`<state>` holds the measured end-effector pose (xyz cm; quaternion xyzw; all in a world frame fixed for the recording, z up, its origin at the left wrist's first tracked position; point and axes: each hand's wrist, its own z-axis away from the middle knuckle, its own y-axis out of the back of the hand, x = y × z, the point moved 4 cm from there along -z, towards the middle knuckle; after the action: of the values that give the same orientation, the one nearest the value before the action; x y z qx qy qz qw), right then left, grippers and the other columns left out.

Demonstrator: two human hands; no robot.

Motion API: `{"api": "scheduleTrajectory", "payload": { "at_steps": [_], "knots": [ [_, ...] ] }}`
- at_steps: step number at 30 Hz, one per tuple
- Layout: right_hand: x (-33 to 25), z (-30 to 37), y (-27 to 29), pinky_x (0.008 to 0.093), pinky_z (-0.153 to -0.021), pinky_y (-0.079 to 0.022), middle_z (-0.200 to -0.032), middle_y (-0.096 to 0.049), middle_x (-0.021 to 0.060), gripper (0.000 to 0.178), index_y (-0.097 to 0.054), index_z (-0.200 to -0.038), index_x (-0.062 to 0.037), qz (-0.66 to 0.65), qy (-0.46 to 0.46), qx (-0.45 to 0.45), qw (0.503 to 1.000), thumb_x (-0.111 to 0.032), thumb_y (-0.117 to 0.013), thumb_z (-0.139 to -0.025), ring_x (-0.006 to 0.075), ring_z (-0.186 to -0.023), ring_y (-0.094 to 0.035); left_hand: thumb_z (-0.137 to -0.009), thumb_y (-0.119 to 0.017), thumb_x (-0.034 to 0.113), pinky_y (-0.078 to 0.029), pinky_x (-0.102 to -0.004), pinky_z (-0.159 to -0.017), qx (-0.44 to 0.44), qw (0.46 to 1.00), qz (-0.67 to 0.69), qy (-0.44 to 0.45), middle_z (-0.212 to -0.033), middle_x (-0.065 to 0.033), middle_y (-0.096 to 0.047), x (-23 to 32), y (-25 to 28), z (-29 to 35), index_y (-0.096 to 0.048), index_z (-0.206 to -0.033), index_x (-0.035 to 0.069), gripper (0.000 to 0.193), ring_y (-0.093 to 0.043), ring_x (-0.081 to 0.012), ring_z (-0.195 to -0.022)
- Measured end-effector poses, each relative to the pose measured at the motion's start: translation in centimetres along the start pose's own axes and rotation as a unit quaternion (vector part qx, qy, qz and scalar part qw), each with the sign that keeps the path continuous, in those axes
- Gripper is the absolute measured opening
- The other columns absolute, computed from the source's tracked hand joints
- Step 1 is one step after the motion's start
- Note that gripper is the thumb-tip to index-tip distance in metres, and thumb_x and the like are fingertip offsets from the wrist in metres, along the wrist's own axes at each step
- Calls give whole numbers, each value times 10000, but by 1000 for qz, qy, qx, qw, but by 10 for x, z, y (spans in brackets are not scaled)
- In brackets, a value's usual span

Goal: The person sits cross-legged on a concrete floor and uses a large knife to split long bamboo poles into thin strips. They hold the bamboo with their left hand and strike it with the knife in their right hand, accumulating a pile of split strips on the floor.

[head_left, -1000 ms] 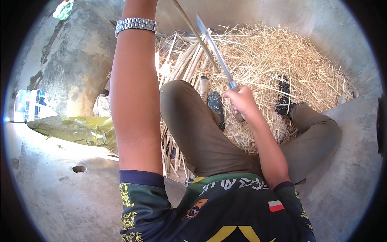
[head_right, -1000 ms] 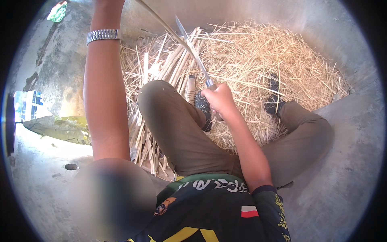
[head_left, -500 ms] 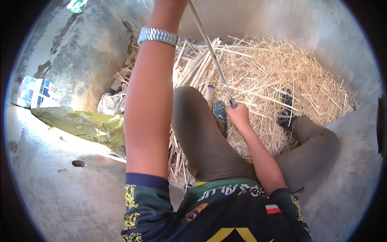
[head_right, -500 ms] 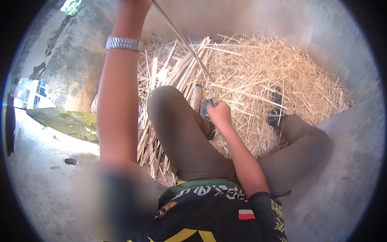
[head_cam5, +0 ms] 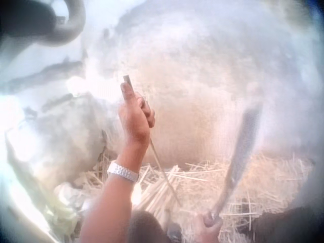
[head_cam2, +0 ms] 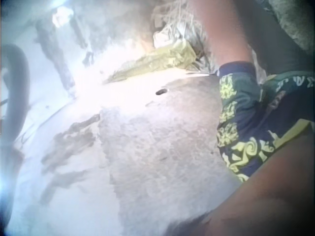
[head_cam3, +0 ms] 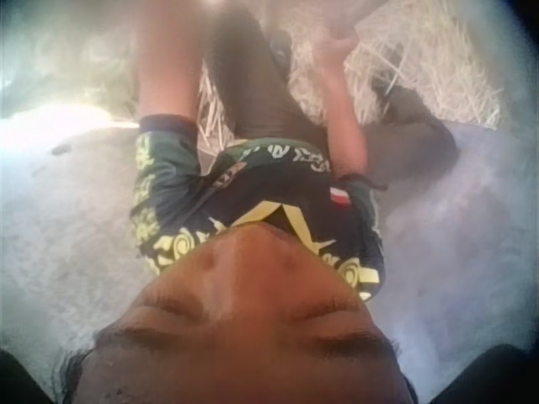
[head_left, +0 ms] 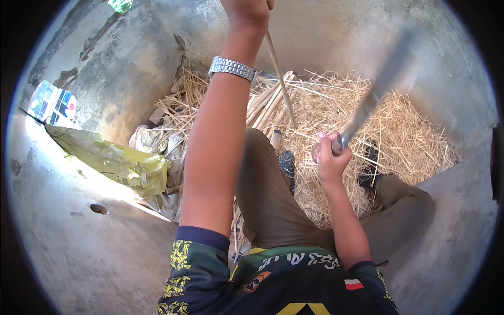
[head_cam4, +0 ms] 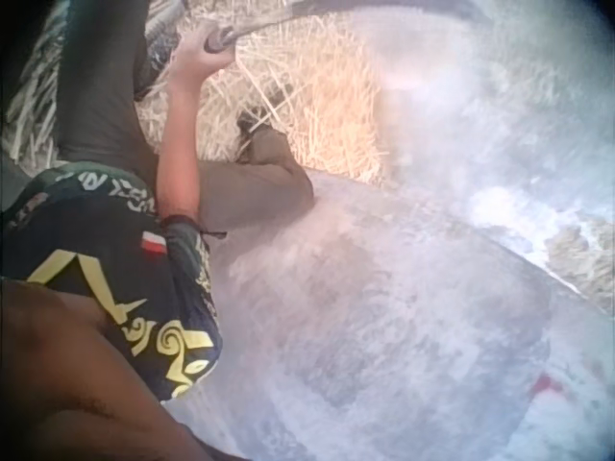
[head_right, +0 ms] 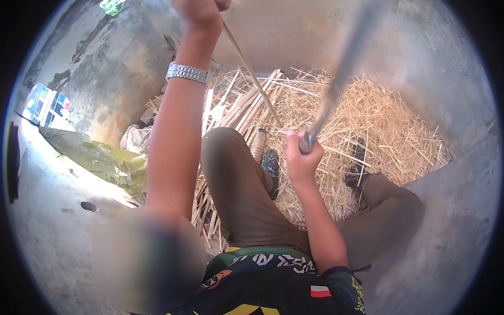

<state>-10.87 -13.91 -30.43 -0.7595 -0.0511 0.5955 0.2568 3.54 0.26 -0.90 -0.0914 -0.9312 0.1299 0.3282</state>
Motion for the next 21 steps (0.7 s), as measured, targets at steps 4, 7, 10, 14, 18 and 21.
{"api": "scheduleTrajectory", "payload": {
  "at_steps": [4, 7, 10, 14, 18, 21],
  "knots": [
    [100, -2, 39, 303, -461, -383, -552, -546, 34, 262, -549, -650, -46, 237, -45, -28, 970, -136, -634, -881, 118, -461, -505, -1013, -347, 665, -204, -272, -350, -8, 1000, -7, 19, -493, 46, -280, -4, -18, 3, -268, -615, 184, 628, -279, -91, -366],
    [122, 4, 45, 344, -468, -401, -565, -573, 76, 272, -586, -635, -6, 421, -176, -100, 884, -192, -625, -830, 177, -452, -524, -1019, -330, 659, -205, -279, -347, -13, 999, -26, 22, -488, 40, -282, -3, -16, 6, -270, -614, 181, 630, -286, -98, -363],
    [111, -6, 42, 324, -426, -403, -554, -528, 46, 214, -562, -691, -29, 366, -245, -122, 889, -175, -628, -832, 154, -440, -518, -1023, -323, 654, -204, -283, -347, -22, 1000, -3, 15, -484, 36, -281, -3, -17, 8, -274, -613, 179, 630, -286, -105, -360],
    [118, 3, 35, 283, -372, -362, -502, -421, -15, 255, -458, -673, -93, 149, -403, -131, 893, -118, -638, -852, 97, -376, -417, -1028, -319, 647, -202, -286, -347, -23, 1000, 0, -4, -482, 39, -275, 0, -23, 2, -279, -611, 176, 630, -282, -106, -358],
    [106, 4, 33, 254, -346, -329, -483, -387, -53, 315, -422, -656, -144, -176, -549, -190, 795, -82, -639, -876, 43, -368, -349, -1029, -321, 644, -207, -283, -346, -37, 999, 28, 11, -481, 39, -279, -11, -24, 4, -279, -610, 176, 629, -287, -103, -358],
    [58, -6, 12, 252, -345, -337, -499, -445, -41, 270, -452, -666, -115, 52, -433, -129, 891, -88, -633, -864, 54, -367, -389, -1028, -320, 646, -216, -275, -347, -27, 1000, -11, -13, -481, 36, -289, -5, -27, 7, -278, -607, 181, 629, -296, -101, -360]
  ]
}}
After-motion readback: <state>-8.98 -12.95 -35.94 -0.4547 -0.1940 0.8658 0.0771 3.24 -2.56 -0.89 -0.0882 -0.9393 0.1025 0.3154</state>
